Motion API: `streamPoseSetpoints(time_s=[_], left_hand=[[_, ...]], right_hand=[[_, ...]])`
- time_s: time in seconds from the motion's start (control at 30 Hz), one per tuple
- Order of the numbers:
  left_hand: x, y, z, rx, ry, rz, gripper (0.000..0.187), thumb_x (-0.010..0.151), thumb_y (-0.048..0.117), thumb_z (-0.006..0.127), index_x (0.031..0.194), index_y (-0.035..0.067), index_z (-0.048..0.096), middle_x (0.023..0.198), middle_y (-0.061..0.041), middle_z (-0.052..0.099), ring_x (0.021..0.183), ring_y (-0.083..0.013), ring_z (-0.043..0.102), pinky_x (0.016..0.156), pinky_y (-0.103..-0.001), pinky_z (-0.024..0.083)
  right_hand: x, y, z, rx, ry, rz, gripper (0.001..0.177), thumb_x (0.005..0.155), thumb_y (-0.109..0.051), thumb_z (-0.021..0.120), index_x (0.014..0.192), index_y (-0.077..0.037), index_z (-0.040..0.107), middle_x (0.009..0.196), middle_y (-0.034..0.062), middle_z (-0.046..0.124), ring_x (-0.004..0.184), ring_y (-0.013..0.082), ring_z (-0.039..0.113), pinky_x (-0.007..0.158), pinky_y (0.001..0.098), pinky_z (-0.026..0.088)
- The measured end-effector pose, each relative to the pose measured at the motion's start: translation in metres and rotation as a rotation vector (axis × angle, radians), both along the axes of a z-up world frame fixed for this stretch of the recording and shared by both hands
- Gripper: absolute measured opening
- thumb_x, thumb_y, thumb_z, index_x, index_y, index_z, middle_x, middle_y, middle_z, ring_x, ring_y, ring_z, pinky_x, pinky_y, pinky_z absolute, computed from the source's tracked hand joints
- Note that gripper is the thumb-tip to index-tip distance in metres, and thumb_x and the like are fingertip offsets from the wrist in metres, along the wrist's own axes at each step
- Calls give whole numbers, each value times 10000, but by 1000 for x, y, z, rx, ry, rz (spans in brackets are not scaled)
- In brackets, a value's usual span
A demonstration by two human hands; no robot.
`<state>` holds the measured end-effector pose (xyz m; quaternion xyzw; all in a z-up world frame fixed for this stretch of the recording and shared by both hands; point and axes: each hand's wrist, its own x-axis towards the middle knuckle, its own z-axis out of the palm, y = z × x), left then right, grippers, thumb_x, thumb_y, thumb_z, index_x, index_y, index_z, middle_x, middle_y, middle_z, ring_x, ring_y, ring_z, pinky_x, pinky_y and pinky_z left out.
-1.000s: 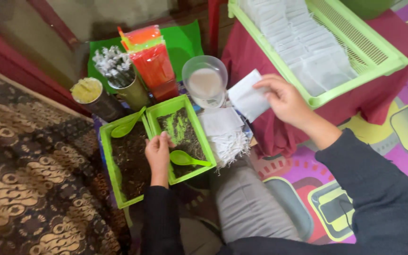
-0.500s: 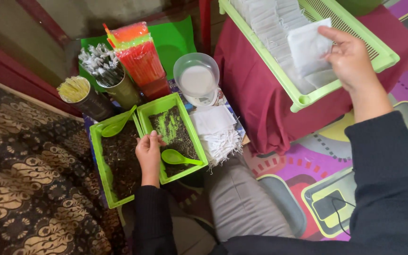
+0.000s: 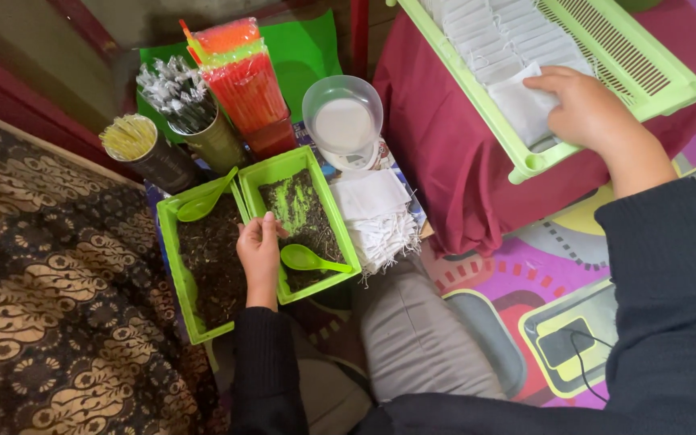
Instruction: The person fills small white bags with tea leaves from green containers using a green spoon and then places the filled bags into a larger tray.
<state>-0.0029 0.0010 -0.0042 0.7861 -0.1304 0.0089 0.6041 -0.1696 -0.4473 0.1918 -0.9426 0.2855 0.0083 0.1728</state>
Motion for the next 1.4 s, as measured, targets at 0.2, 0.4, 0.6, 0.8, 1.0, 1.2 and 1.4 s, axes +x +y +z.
streamPoseSetpoints(time_s=[0.2,0.4,0.6,0.8,1.0,1.2,1.4], left_hand=[[1,0,-1,22,10,2,391,1048,312,543,689,160,576,708,25,708,820,-140,696,1291,-548,65],[-1,0,2,20,-6,-9,387,1048,329,549,701,159,582,707,24,705,792,-137,696,1286,-558,73],[4,0,-8,35,-4,-2,381,1040,338,547,711,151,596,702,14,719,798,-144,701,1287,-552,54],[6,-1,-13,16,-46,10,389,1026,317,566,675,151,584,681,36,694,706,-112,659,1290,-557,65],[14,1,-35,-23,-119,11,331,1060,251,625,760,116,662,649,-60,713,880,-298,746,1244,-568,89],[11,-3,-30,33,-133,17,288,1033,255,641,778,126,679,674,-48,731,947,-309,738,1254,-557,75],[8,-5,-20,96,-93,-12,329,1029,326,629,756,153,692,664,8,735,899,-264,749,1246,-598,54]], right_hand=[[-5,10,-4,-223,-80,121,555,930,-83,502,1478,-140,564,1667,175,299,1452,463,295,1142,651,223],[2,46,8,-94,191,42,562,981,-200,368,1527,-277,477,1669,-29,338,1498,214,345,1035,501,441],[2,40,-2,-140,148,104,576,977,-151,344,1537,-229,453,1660,44,331,1488,274,348,1178,528,265],[-1,85,-20,-370,-399,290,511,962,-60,491,1470,-19,536,1559,271,448,1421,459,405,1139,672,234],[26,139,-53,-340,-587,539,511,926,-131,630,1436,-140,607,1469,167,554,1331,376,540,1031,522,417],[51,182,-143,27,-483,564,413,906,-133,618,1315,-145,668,1296,106,675,1183,348,649,919,505,499],[65,186,-238,12,-277,305,359,870,-275,722,1224,-215,730,1231,-12,681,1114,260,674,916,408,531]])
